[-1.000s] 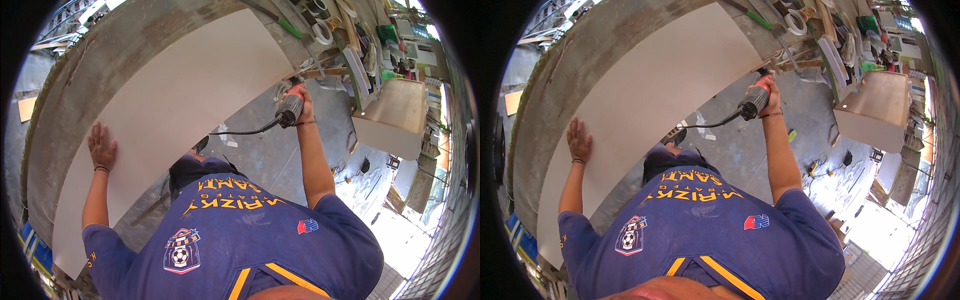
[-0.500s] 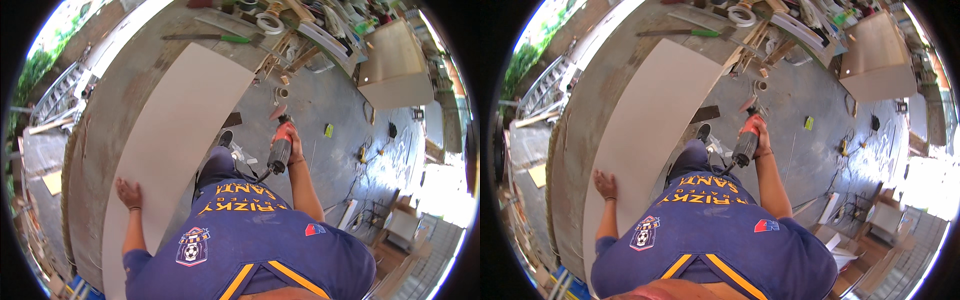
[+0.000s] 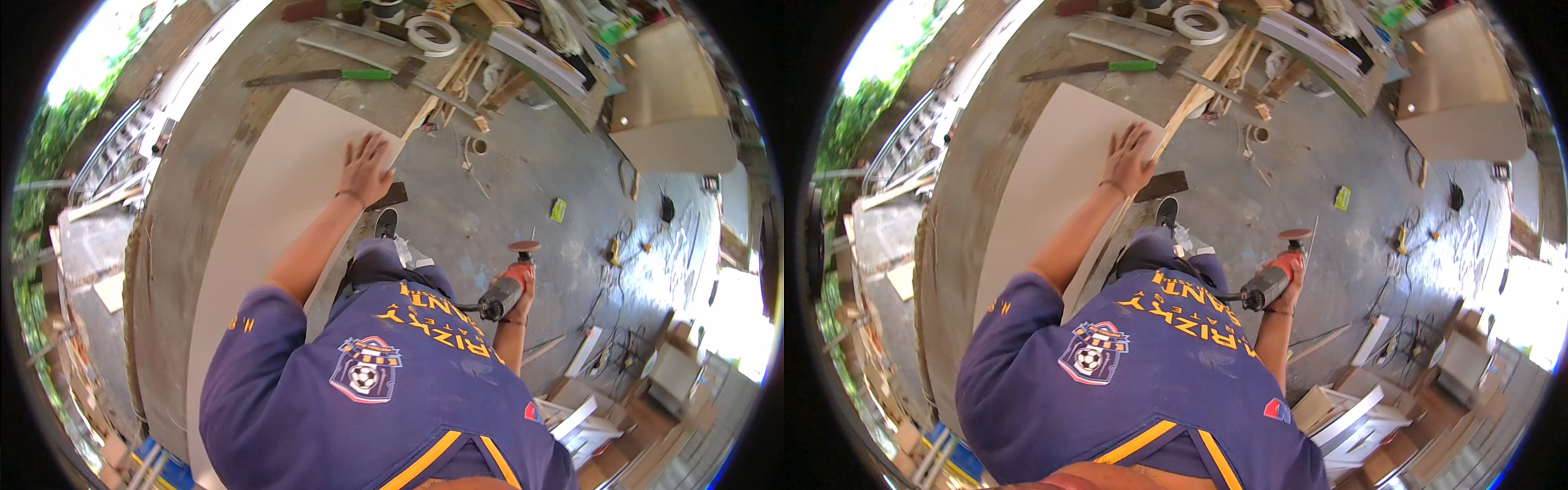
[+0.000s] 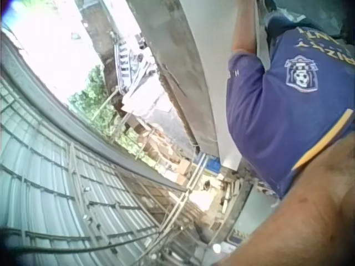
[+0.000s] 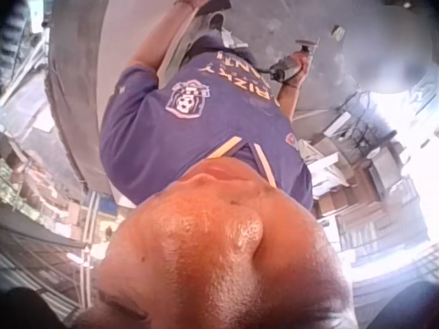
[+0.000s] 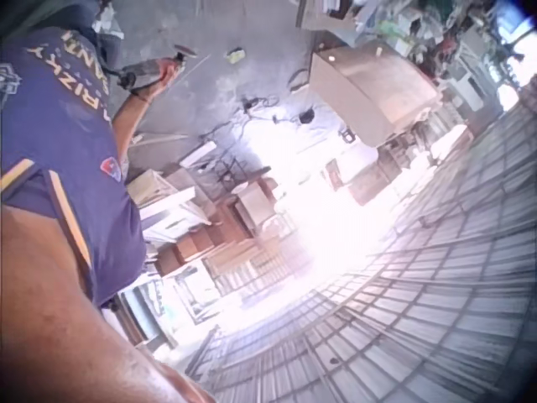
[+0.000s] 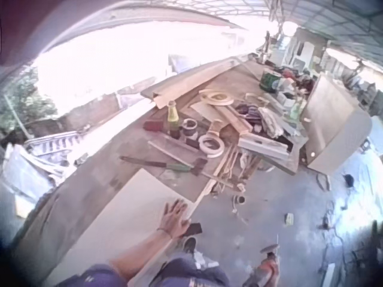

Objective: The person connects an extension cord and uses an angle grinder to sand the long edge of a white wooden board in a workshop.

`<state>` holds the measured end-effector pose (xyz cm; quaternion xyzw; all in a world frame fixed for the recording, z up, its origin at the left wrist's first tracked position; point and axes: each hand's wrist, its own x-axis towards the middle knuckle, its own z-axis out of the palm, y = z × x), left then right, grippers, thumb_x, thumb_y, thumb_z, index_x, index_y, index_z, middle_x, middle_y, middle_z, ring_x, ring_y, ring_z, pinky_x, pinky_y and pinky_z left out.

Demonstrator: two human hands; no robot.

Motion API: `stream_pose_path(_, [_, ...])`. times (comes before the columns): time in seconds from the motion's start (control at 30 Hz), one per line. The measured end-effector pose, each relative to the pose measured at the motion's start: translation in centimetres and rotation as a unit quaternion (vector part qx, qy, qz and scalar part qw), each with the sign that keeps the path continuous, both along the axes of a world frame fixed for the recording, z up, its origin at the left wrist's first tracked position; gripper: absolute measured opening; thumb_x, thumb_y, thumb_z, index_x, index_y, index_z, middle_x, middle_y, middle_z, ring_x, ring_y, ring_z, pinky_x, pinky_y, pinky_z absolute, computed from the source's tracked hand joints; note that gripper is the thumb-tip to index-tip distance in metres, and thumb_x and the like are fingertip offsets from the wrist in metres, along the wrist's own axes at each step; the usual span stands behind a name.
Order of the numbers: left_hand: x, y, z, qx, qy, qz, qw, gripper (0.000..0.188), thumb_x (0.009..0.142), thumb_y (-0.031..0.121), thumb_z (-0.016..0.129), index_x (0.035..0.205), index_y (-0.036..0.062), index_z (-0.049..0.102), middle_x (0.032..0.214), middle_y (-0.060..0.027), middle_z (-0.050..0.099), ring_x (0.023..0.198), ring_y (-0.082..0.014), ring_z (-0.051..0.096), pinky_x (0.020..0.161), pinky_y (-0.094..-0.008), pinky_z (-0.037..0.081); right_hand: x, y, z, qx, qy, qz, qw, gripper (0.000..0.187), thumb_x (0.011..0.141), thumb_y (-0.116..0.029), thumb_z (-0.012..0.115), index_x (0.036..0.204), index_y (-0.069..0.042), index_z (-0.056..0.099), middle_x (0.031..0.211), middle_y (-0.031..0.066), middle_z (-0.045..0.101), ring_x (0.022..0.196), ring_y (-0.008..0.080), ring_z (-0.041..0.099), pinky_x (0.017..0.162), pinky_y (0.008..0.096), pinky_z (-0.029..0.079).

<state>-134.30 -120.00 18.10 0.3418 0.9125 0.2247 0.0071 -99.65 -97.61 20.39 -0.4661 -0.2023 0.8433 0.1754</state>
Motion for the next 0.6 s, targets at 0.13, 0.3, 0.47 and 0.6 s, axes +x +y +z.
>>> stream_pose_path(0.13, [-1.6, 3.5, -0.6, 0.023, 0.016, 0.006, 1.000, 0.035, 0.079, 0.020, 0.059, 0.112, 0.0093, 0.056, 0.126, -0.0079, 0.046, 0.127, -0.0277, 0.035, 0.109, -0.0526, 0.020, 1.4, 2.8, -0.5, 0.017, -0.006, 0.006, 1.000, 0.049, 0.077, -0.043, 0.059, 0.106, -0.005, 0.048, 0.080, 0.0183, 0.058, 0.065, 0.0327, 0.059, 0.061, 0.0427, 0.052])
stream_pose_path(0.3, [-1.6, 5.1, -0.8, 0.015, 0.029, 0.061, 0.998, 0.019, 0.079, 0.016, 0.058, 0.095, 0.0077, 0.058, 0.110, -0.0096, 0.052, 0.116, -0.0297, 0.044, 0.107, -0.0487, 0.025, 3.1, 7.9, -2.5, 0.034, 0.007, 0.025, 0.999, 0.048, 0.078, -0.043, 0.058, 0.105, -0.006, 0.048, 0.078, 0.0186, 0.058, 0.065, 0.0322, 0.059, 0.059, 0.0424, 0.052])
stream_pose_path(0.47, [0.2, 7.5, -0.1, 0.003, 0.064, 0.122, 0.990, 0.013, 0.078, 0.014, 0.059, 0.088, 0.0055, 0.056, 0.100, -0.0113, 0.056, 0.104, -0.0322, 0.050, 0.100, -0.0449, 0.036, 3.8, 16.5, -4.4, -0.034, 0.032, 0.058, 0.997, 0.046, 0.076, -0.042, 0.060, 0.103, -0.007, 0.048, 0.076, 0.0188, 0.059, 0.064, 0.0327, 0.059, 0.058, 0.0435, 0.051])
stream_pose_path(0.6, [3.6, 10.4, 0.2, -0.029, 0.023, 0.145, 0.989, 0.013, 0.080, 0.016, 0.059, 0.088, 0.0049, 0.056, 0.102, -0.0116, 0.056, 0.107, -0.0320, 0.050, 0.099, -0.0435, 0.036, 4.0, 23.6, -4.1, 0.002, 0.040, 0.099, 0.994, 0.047, 0.074, -0.041, 0.062, 0.103, -0.008, 0.048, 0.077, 0.0181, 0.059, 0.064, 0.0327, 0.059, 0.058, 0.0437, 0.051])
